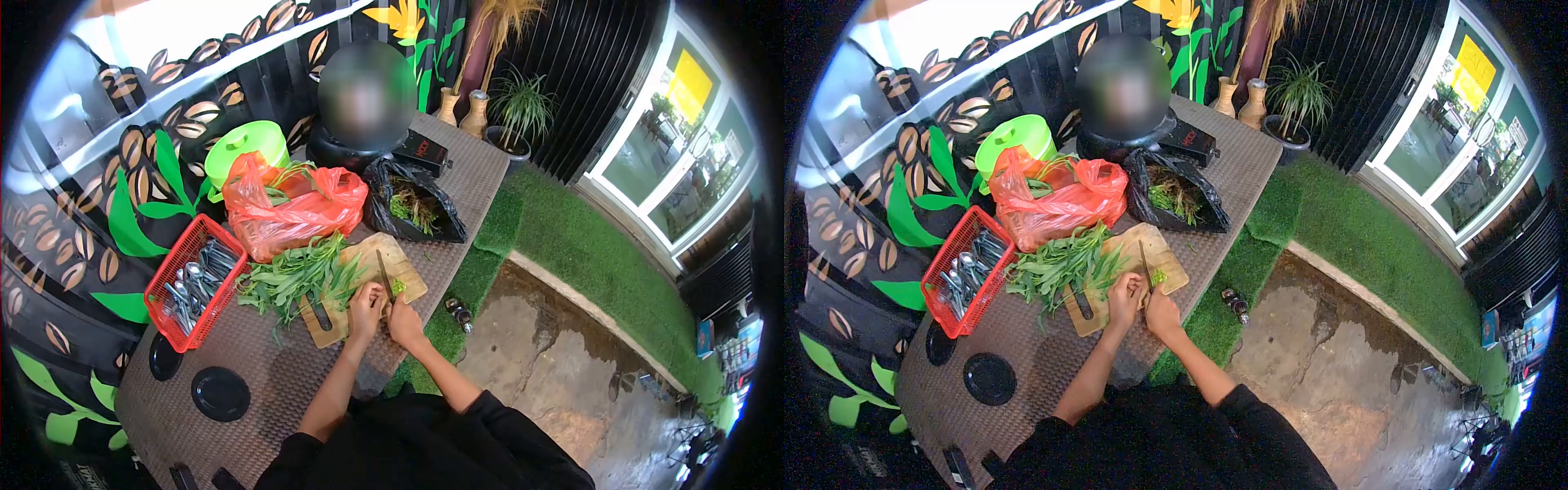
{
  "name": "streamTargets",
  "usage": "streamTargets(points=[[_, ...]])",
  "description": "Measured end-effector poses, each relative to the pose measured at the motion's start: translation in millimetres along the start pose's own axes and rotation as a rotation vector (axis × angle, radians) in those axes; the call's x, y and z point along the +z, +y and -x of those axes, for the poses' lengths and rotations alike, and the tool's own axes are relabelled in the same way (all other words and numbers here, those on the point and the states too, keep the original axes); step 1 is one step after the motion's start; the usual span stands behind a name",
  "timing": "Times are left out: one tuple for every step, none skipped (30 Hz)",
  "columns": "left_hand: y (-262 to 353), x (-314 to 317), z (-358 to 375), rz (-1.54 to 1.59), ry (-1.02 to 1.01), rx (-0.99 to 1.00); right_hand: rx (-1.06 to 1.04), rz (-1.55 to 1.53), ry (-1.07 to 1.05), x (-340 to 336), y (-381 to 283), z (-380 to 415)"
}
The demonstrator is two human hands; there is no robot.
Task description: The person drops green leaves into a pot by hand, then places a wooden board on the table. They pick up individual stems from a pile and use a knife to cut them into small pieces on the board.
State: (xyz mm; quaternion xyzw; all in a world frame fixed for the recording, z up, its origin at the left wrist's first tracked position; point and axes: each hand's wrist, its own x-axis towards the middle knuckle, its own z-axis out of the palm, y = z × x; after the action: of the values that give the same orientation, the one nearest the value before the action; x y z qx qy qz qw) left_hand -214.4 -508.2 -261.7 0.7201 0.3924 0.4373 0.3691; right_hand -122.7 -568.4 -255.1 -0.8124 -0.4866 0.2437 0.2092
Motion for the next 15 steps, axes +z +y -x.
streamTargets(points=[[4.6, -0.2, -0.2, 0.003, 0.006, 0.002, 0.000, -0.041, 0.015, -1.6, 3.2, 1.2], [8.9, -0.9, -0.3, -0.021, 0.034, 0.033, -0.005, -0.038, 0.017, -2.1, 5.6, 3.0], [11.1, -1.7, -0.3, -0.046, 0.062, 0.064, -0.038, -0.070, 0.037, -1.7, 6.9, 5.2], [13.0, -2.5, -0.2, -0.046, 0.066, 0.065, -0.071, -0.103, 0.056, -1.2, 8.0, 6.2], [14.7, -3.5, 0.3, -0.003, 0.052, 0.035, -0.074, -0.103, 0.055, -0.8, 9.1, 6.6], [14.8, -4.8, 1.3, 0.040, 0.037, 0.004, -0.074, -0.132, 0.062, -2.7, 7.5, 8.7], [14.3, -7.4, 2.1, 0.038, 0.041, 0.003, -0.074, -0.160, 0.067, -4.4, 5.4, 11.0], [13.3, -11.8, 2.8, -0.026, 0.109, 0.105, -0.078, -0.160, 0.064, -4.9, 3.9, 12.7], [13.0, -17.2, 2.9, -0.090, 0.178, 0.208, -0.086, -0.167, 0.067, -4.9, 3.3, 13.7], [12.2, -25.0, 4.3, -0.093, 0.183, 0.207, -0.094, -0.174, 0.070, -4.9, 3.0, 14.7], [10.8, -35.7, 7.3, -0.231, 0.254, 0.217, -0.099, -0.173, 0.066, -5.0, 2.9, 16.3], [8.6, -46.7, 10.5, -0.370, 0.325, 0.225, -0.111, -0.176, 0.081, -5.6, 2.3, 18.6], [3.4, -56.7, 14.7, -0.373, 0.329, 0.223, -0.123, -0.179, 0.095, -6.2, 1.4, 20.9], [-1.6, -67.1, 19.7, -0.286, 0.331, 0.050, -0.127, -0.179, 0.091, -6.8, 0.5, 23.0], [-7.8, -76.5, 23.7, -0.195, 0.331, -0.122, -0.133, -0.185, 0.098, -7.6, -0.4, 25.1]])
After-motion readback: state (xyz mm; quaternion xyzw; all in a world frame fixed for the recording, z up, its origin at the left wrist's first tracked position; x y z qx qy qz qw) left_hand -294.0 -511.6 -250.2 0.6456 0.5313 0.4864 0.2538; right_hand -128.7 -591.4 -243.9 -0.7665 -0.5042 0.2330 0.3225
